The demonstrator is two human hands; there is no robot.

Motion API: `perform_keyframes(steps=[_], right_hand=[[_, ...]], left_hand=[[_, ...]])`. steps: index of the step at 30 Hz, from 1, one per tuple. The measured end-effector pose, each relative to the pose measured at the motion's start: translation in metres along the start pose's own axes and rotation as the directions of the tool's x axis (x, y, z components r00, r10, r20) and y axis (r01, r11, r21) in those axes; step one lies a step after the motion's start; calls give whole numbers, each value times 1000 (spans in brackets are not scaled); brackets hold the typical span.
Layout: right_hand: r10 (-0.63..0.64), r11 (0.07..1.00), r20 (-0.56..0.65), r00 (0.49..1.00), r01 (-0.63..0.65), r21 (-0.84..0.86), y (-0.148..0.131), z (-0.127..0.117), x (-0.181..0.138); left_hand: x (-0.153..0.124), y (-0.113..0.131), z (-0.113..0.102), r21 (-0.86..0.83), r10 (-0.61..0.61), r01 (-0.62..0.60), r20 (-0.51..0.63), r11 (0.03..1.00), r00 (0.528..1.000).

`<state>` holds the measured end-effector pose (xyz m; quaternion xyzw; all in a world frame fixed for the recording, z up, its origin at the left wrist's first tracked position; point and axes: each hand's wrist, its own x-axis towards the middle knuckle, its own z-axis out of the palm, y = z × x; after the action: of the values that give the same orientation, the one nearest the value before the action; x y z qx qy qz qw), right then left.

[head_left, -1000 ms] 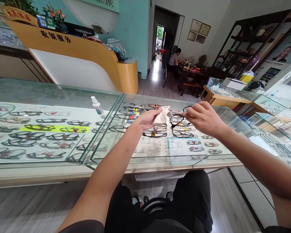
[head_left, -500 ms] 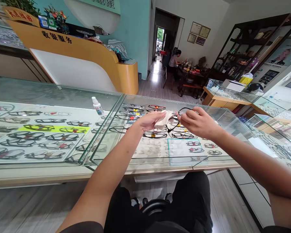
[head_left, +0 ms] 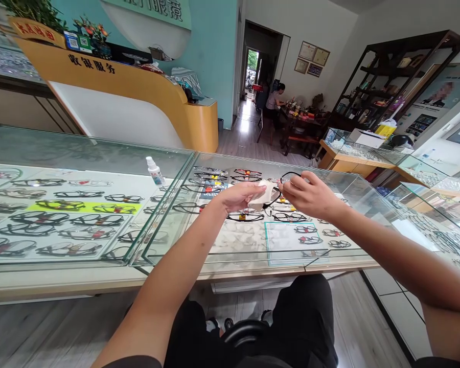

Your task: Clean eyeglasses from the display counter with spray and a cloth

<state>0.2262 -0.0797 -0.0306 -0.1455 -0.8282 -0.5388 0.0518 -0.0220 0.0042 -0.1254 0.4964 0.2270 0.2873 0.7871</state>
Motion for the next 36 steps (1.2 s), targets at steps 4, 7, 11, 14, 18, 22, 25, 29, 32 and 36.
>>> perform_keyframes(steps=[4, 7, 11, 14, 18, 22, 25, 29, 32, 36], right_hand=[[-5, 1000, -7, 1000, 5, -2, 0, 3, 2], [-4, 1000, -12, 1000, 4, 5, 1, 5, 3], [-1, 1000, -20, 1000, 1, -17, 2, 6, 5], [0, 998, -19, 1000, -1, -60, 3, 7, 5], [19, 998, 10, 1000, -19, -64, 4, 8, 4], [63, 993, 38, 997, -66, 98, 4, 9, 3], [79, 983, 17, 997, -80, 164, 4, 9, 2], [58, 992, -23, 998, -55, 117, 4, 9, 3], [41, 995, -30, 999, -39, 88, 3, 9, 4], [24, 997, -13, 1000, -23, 69, 2, 12, 2]], left_hand=[[1, -1, 2, 3, -17, 17, 9, 1000, 1000], [3, -3, 2, 23, -4, 5, -15, 1000, 1000], [5, -5, 4, 59, 66, -57, -170, 997, 983], [5, -4, 7, 77, 93, -77, -226, 994, 970], [1, -1, 8, 119, 94, -83, -90, 989, 991], [-1, -2, 8, 174, 111, -109, -4, 979, 994], [-1, -3, 11, 211, 147, -140, -19, 968, 989], [0, -3, 11, 285, 218, -198, -40, 938, 975], [-1, -3, 8, 375, 215, -183, -47, 909, 975], [-4, -1, 8, 403, 203, -174, -30, 899, 979]])
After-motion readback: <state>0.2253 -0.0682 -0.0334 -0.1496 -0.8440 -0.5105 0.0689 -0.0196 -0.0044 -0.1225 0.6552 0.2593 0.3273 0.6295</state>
